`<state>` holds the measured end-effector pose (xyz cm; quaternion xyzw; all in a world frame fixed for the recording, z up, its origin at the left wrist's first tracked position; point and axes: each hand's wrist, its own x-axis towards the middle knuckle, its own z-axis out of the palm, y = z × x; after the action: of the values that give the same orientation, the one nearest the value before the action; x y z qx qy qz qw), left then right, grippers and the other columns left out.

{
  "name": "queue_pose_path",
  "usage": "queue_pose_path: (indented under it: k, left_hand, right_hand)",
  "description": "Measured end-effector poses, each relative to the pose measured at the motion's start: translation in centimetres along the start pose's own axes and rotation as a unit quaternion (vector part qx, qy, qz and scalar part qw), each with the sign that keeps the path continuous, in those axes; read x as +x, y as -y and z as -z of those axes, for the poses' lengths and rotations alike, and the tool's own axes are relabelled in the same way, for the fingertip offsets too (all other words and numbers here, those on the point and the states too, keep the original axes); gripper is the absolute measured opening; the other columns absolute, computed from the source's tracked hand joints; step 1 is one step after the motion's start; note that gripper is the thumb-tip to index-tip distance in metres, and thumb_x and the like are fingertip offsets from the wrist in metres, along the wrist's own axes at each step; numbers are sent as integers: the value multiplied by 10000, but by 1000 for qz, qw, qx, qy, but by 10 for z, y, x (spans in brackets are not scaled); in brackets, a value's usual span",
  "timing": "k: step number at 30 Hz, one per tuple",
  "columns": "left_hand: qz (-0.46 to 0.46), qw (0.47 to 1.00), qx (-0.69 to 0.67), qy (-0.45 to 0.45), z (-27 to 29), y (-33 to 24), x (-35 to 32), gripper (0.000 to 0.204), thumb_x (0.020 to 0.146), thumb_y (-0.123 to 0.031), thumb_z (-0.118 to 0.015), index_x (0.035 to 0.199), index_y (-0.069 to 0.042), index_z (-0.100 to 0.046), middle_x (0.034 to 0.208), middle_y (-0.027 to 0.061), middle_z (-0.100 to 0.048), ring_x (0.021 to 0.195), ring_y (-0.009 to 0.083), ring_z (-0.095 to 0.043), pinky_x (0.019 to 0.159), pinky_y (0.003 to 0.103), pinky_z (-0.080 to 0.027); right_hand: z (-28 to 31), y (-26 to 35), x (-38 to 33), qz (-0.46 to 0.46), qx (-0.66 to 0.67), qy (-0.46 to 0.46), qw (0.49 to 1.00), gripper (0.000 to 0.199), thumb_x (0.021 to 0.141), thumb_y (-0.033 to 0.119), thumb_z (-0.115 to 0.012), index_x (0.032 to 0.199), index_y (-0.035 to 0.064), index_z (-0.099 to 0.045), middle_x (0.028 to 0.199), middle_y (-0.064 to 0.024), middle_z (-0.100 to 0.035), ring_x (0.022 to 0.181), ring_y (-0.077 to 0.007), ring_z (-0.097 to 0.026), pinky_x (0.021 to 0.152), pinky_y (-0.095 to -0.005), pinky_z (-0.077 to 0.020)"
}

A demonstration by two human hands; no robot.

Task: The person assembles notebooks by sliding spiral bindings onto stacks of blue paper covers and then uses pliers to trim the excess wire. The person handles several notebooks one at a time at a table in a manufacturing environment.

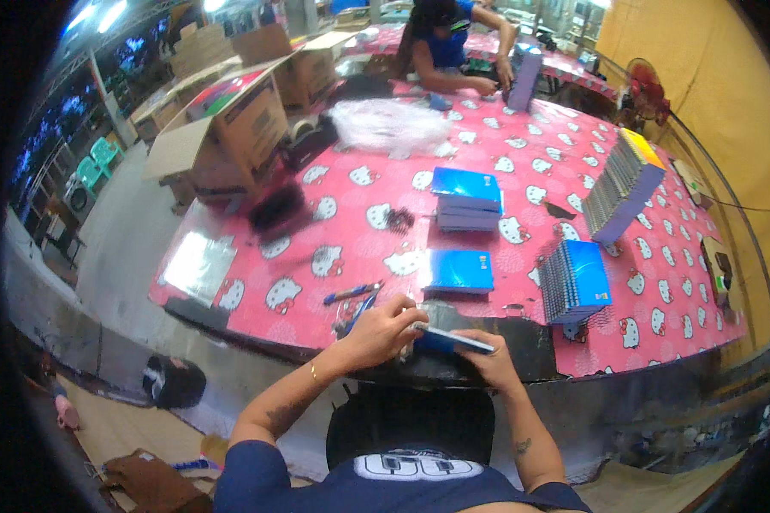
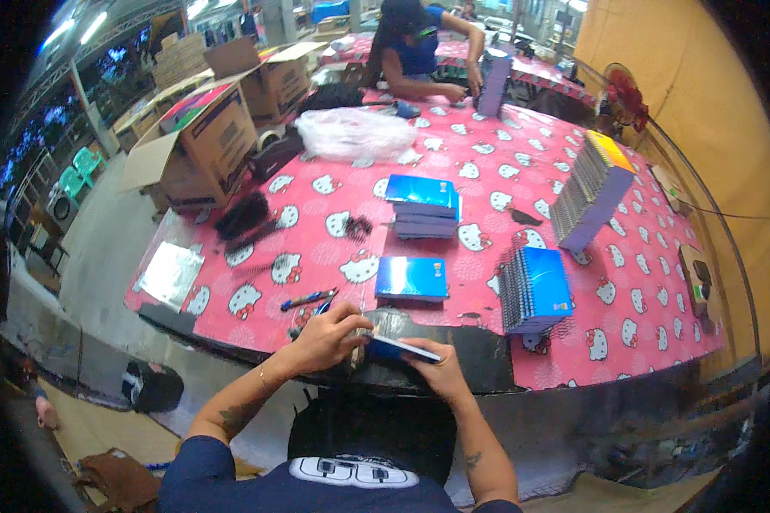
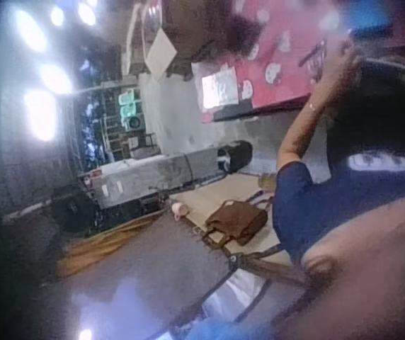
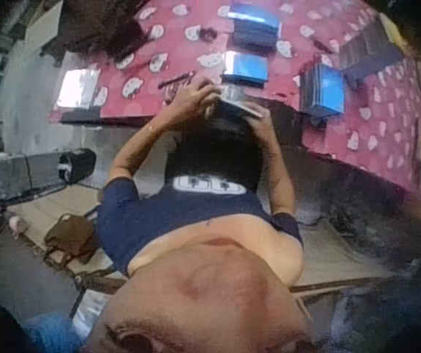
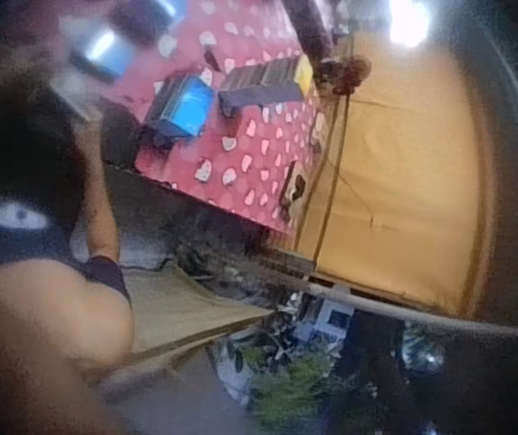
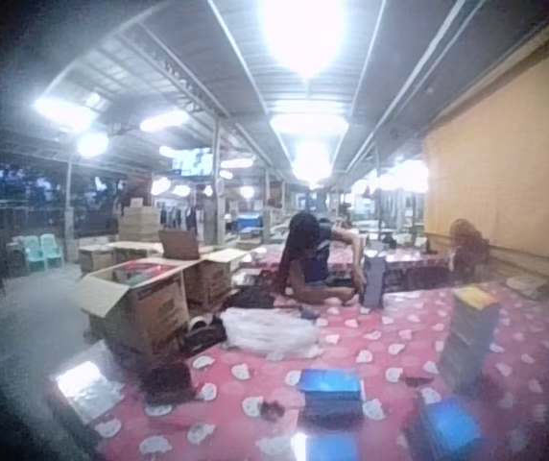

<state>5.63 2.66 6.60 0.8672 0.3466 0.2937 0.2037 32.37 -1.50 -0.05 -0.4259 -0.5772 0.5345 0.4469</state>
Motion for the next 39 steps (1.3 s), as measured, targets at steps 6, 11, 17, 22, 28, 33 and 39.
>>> queue_pose_path:
  k: [6, 11, 17, 22, 28, 33, 39]
  left_hand:
    - [36, 995, 8, 93, 3, 7, 4, 286, 946, -268, -686, 1172, -96, -652, 1066, 143, -631, 924, 333, -648, 734, 431, -510]
    - [-44, 993, 113, -10, -6, 0, 10, 204, 940, -272, -689, 1031, -93, -657, 880, 82, -622, 818, 303, -612, 726, 425, -496]
    - [-14, 999, 30, -13, -18, 8, 8, 299, 887, -339, -738, 996, -82, -632, 852, 85, -623, 818, 271, -631, 809, 415, -470]
    - [-23, 966, 252, -59, -29, -8, 6, 803, 996, -608, -437, 1511, -3, -323, 1539, 246, -334, 1366, 438, -378, 1087, 621, -273]
    - [-15, 951, 290, -107, -68, -16, -13, 778, 1040, -526, -391, 1551, 43, -248, 1625, 250, -229, 1526, 419, -172, 1200, 622, -2]
    - [-44, 972, 210, -100, -22, -32, 26, 482, 1022, -402, -511, 1345, -50, -572, 1367, 147, -587, 1316, 310, -522, 1158, 646, -166]
    - [-102, 992, 79, -7, 5, -15, 25, 249, 941, -266, -676, 1136, -119, -626, 1066, 50, -665, 1080, 248, -645, 1062, 601, -348]
  right_hand:
    - [-1, 2, 0, -6, -17, -1, 1000, 275, 886, 41, -748, 1161, 25, -739, 1033, -31, -751, 958, -82, -638, 878, -260, -513]
    - [-6, 1, -2, 17, -30, -10, 999, 275, 888, 51, -751, 1162, 37, -741, 1010, -23, -755, 925, -71, -638, 850, -257, -521]
    - [-7, 6, -5, 30, -34, -33, 998, 273, 889, 55, -752, 1161, 28, -739, 1002, -26, -755, 914, -74, -644, 843, -256, -524]
    - [-17, 26, -9, 15, 34, -93, 995, 284, 886, 66, -756, 1167, 32, -739, 1009, -30, -753, 924, -83, -652, 850, -265, -529]
    - [-18, 23, -10, 45, -9, -125, 991, 298, 892, 79, -755, 1186, 32, -732, 1023, -38, -749, 929, -95, -655, 853, -272, -531]
    - [-11, 42, -16, 39, 6, -137, 990, 304, 891, 64, -750, 1191, 23, -725, 1035, -57, -758, 943, -91, -649, 875, -270, -524]
    - [-8, 51, -23, -21, -10, -80, 997, 301, 879, 46, -755, 1177, 17, -728, 1041, -43, -745, 936, -95, -645, 868, -271, -523]
